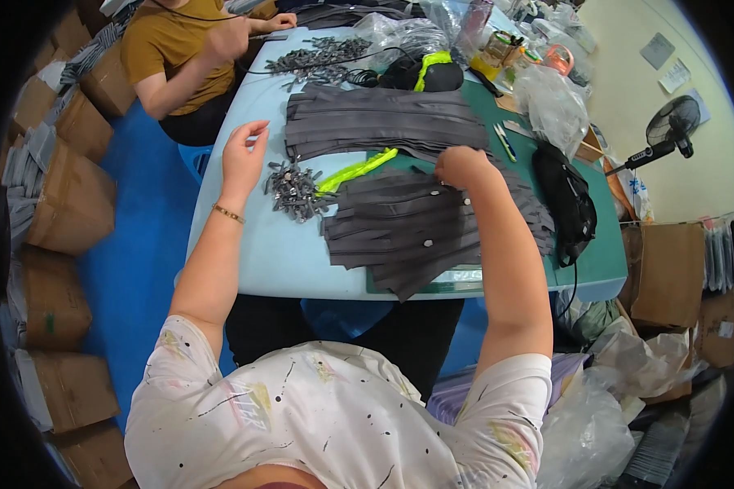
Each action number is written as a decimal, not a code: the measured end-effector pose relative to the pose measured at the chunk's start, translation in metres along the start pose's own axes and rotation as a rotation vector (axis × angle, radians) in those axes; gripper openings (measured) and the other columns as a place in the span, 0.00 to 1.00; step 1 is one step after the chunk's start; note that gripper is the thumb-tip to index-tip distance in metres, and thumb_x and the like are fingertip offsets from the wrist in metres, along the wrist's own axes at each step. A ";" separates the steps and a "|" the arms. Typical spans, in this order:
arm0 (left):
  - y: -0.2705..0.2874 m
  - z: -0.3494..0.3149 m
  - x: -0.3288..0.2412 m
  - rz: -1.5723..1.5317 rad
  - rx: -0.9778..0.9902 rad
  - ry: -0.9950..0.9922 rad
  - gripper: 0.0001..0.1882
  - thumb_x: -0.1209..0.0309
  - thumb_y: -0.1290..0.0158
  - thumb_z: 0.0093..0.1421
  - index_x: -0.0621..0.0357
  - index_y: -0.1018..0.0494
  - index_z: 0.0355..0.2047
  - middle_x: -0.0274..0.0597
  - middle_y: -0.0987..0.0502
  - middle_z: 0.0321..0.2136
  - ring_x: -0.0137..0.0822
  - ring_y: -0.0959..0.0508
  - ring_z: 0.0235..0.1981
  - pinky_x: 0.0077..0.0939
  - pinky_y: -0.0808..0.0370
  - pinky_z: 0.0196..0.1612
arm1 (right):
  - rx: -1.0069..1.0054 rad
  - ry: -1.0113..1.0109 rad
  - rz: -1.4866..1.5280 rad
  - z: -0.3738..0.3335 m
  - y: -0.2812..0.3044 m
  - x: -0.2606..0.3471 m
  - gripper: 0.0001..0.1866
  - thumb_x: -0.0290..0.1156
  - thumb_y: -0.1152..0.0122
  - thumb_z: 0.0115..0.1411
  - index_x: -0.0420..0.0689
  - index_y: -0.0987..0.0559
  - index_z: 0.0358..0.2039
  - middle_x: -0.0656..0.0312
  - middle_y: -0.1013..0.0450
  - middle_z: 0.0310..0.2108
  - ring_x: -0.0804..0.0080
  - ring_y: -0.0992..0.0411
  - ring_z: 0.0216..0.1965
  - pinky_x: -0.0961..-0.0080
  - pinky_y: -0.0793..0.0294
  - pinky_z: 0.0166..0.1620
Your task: Attaching metal sliders to zipper tapes in a workshop environment.
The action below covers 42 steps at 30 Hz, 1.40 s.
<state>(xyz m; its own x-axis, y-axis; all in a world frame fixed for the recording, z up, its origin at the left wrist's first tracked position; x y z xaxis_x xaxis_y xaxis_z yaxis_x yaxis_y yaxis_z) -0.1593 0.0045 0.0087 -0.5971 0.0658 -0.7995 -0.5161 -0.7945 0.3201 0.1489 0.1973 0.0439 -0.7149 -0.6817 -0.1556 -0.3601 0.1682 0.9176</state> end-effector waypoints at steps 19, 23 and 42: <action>-0.017 -0.020 -0.016 0.113 0.100 -0.259 0.05 0.73 0.46 0.50 0.58 0.26 0.29 0.42 0.27 0.28 0.45 0.29 0.36 0.34 0.31 0.40 | -0.255 0.252 -0.126 0.052 0.006 0.113 0.09 0.29 0.51 0.52 0.48 0.23 0.33 0.57 0.27 0.37 0.59 0.28 0.40 0.65 0.28 0.41; -0.018 -0.013 -0.010 0.125 0.165 -0.288 0.06 0.73 0.45 0.49 0.59 0.26 0.29 0.41 0.26 0.29 0.45 0.29 0.36 0.34 0.31 0.41 | -0.248 0.265 -0.070 0.054 0.014 0.103 0.09 0.28 0.49 0.50 0.51 0.23 0.32 0.61 0.26 0.34 0.60 0.28 0.40 0.65 0.28 0.39; -0.035 -0.028 -0.020 0.027 0.443 -0.348 0.15 0.56 0.44 0.52 0.55 0.23 0.29 0.39 0.25 0.30 0.42 0.29 0.37 0.33 0.31 0.43 | -0.660 0.083 0.498 0.062 0.014 0.074 0.09 0.30 0.44 0.49 0.40 0.23 0.30 0.50 0.25 0.27 0.53 0.27 0.32 0.63 0.28 0.37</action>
<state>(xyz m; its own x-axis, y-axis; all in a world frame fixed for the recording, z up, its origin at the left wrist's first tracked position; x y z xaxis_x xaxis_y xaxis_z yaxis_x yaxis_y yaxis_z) -0.1117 0.0141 -0.0006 -0.7422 0.3041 -0.5973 -0.6617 -0.4740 0.5810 0.0543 0.1933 0.0223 -0.6416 -0.6927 0.3293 0.4312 0.0294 0.9018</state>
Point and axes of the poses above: each hand's wrist, its own z-axis towards the middle knuckle, its own y-axis out of the back of the hand, x = y × z, the point moved 4 cm from there along z, towards the middle knuckle
